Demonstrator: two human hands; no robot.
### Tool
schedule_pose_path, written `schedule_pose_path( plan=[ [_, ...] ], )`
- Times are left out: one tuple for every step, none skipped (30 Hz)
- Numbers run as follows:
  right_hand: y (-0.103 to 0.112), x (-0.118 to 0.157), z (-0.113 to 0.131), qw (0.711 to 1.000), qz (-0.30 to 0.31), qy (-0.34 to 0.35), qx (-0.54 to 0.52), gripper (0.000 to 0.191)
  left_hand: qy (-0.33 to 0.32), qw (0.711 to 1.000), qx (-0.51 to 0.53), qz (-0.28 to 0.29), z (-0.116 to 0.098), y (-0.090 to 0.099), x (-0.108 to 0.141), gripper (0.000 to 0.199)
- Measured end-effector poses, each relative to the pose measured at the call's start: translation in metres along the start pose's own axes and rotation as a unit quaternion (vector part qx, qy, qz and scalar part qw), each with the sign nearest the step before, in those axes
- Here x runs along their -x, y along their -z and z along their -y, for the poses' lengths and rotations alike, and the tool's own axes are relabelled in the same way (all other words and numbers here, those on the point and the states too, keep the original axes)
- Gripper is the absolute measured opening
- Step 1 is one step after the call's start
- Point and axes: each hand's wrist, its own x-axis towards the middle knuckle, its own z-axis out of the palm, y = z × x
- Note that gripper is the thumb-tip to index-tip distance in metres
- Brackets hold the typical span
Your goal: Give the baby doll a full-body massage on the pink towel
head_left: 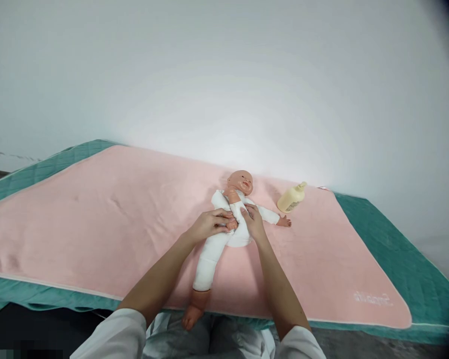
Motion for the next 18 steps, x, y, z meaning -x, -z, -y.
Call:
schedule_pose_path(
  plan=[
    [0.000,0.001,0.000,1.000,-0.002,0.002,0.001,0.039,-0.002,1.000,0.004,-0.001,0.001,0.000,0.000,0.026],
    [0.000,0.002,0.000,1.000,-0.004,0.006,0.002,0.039,-0.003,1.000,0.009,-0.003,0.001,-0.001,0.000,0.027],
    [0.000,0.003,0.001,1.000,-0.008,0.013,0.002,0.038,-0.002,1.000,0.014,-0.005,0.002,-0.001,0.000,0.029],
    [0.000,0.004,0.002,1.000,-0.012,0.022,0.002,0.037,0.000,1.000,0.019,-0.008,0.002,-0.001,0.000,0.031],
    [0.001,0.006,0.004,0.999,-0.017,0.034,0.001,0.036,0.002,1.000,0.022,-0.012,0.002,-0.001,0.001,0.031],
    [0.002,0.008,0.006,0.999,-0.023,0.047,-0.001,0.035,0.005,0.999,0.025,-0.020,0.002,-0.002,0.002,0.032],
    [0.003,0.010,0.008,0.998,-0.031,0.059,-0.002,0.034,0.008,0.999,0.026,-0.030,0.001,-0.002,0.002,0.031],
    [0.005,0.012,0.010,0.997,-0.039,0.067,-0.005,0.033,0.013,0.999,0.028,-0.042,0.001,-0.002,0.003,0.030],
    [0.006,0.014,0.012,0.996,-0.046,0.072,-0.011,0.033,0.018,0.998,0.030,-0.056,0.001,-0.002,0.004,0.030],
    [0.008,0.016,0.013,0.996,-0.049,0.071,-0.019,0.034,0.023,0.997,0.033,-0.072,0.001,-0.001,0.004,0.030],
    [0.011,0.018,0.013,0.996,-0.049,0.067,-0.029,0.034,0.028,0.995,0.036,-0.088,0.001,0.000,0.004,0.032],
    [0.013,0.021,0.012,0.996,-0.046,0.060,-0.039,0.035,0.035,0.993,0.038,-0.106,0.001,0.001,0.004,0.034],
    [0.016,0.024,0.010,0.997,-0.038,0.054,-0.048,0.037,0.041,0.991,0.039,-0.124,0.002,0.003,0.004,0.035],
    [0.020,0.027,0.008,0.997,-0.029,0.051,-0.057,0.038,0.049,0.988,0.040,-0.144,0.001,0.005,0.004,0.036],
    [0.024,0.031,0.006,0.996,-0.021,0.053,-0.065,0.039,0.060,0.984,0.040,-0.164,0.001,0.007,0.004,0.036],
    [0.028,0.035,0.004,0.995,-0.015,0.058,-0.074,0.041,0.075,0.979,0.041,-0.185,0.000,0.009,0.003,0.036],
    [0.033,0.039,0.002,0.994,-0.010,0.065,-0.083,0.047,0.094,0.973,0.042,-0.209,-0.001,0.012,0.003,0.036],
    [0.038,0.044,0.001,0.993,-0.005,0.073,-0.089,0.055,0.117,0.964,0.043,-0.233,-0.003,0.013,0.003,0.036]
  ],
)
